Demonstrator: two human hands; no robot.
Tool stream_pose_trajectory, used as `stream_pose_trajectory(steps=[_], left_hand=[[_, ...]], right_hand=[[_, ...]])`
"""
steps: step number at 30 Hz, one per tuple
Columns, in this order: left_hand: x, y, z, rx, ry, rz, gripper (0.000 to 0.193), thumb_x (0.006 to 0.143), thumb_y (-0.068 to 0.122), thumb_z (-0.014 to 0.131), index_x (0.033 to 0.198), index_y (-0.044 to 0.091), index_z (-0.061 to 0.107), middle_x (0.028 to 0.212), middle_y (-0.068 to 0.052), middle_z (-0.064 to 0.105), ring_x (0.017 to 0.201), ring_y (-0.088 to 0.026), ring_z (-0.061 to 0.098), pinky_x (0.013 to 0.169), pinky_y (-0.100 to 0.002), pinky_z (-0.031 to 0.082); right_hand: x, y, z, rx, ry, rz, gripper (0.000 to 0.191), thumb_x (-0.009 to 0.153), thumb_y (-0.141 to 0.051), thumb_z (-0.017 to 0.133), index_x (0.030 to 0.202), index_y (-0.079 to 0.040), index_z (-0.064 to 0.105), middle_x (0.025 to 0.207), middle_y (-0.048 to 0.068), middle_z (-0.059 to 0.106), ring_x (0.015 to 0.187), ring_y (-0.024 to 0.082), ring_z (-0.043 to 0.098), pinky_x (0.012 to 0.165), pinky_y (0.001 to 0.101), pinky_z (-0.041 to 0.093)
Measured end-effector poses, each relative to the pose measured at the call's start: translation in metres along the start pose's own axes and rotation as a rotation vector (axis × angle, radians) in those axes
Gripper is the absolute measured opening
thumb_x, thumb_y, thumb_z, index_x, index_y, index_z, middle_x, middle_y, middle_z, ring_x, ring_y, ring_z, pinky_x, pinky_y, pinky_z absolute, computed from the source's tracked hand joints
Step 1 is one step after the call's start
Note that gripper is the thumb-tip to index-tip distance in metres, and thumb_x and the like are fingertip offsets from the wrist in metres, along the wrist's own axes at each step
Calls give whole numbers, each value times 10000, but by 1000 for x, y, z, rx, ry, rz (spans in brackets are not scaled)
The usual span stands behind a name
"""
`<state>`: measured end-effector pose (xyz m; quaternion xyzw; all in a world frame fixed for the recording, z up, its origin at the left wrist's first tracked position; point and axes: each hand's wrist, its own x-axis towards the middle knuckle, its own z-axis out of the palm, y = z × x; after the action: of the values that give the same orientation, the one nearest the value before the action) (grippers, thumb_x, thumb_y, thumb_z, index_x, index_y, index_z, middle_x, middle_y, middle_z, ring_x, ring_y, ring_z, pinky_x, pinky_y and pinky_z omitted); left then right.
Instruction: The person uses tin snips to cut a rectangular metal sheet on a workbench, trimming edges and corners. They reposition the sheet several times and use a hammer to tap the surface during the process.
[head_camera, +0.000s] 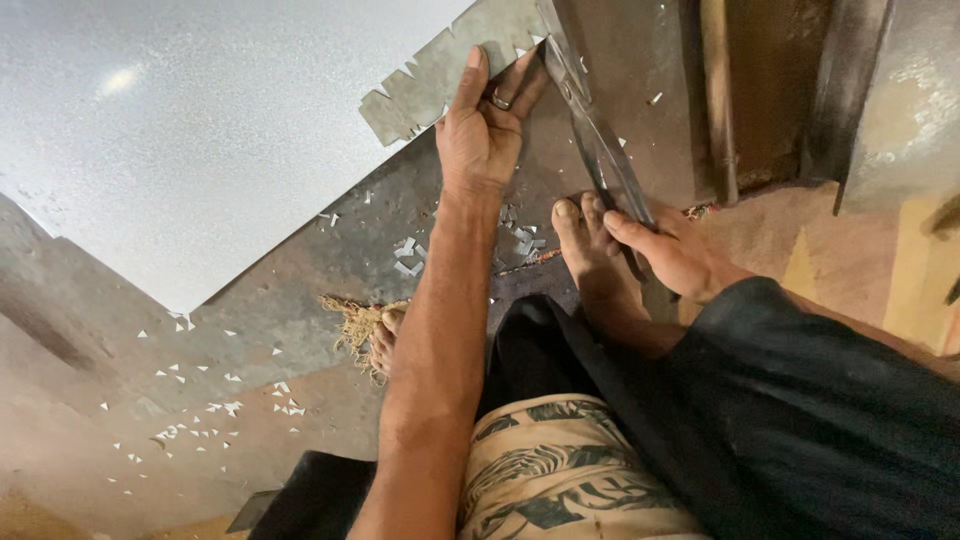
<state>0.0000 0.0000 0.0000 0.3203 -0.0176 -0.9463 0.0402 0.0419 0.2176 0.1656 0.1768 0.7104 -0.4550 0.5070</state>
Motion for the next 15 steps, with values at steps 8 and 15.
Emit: stream_pose_trajectory(steps=[8,15], left_hand=[[-3,2,15,49,56,-9,223,1002,122,679,1142,-42,621,1137,-178,706,1083,-418,712,1038,-677,545],[-7,3,22,77,84,-4,254,1008,133,660,1174,-53,614,1157,-195,706,1059,-396,728,1042,-675,553]], right_hand=[[14,14,-5,-271,-5,-83,300,1016,-337,574,1043,-60,686,810,8,636,798,129,595,726,320,481],[21,25,-7,-217,-20,-116,190,993,-235,552,1032,-72,642,793,24,567,753,165,552,697,342,476]])
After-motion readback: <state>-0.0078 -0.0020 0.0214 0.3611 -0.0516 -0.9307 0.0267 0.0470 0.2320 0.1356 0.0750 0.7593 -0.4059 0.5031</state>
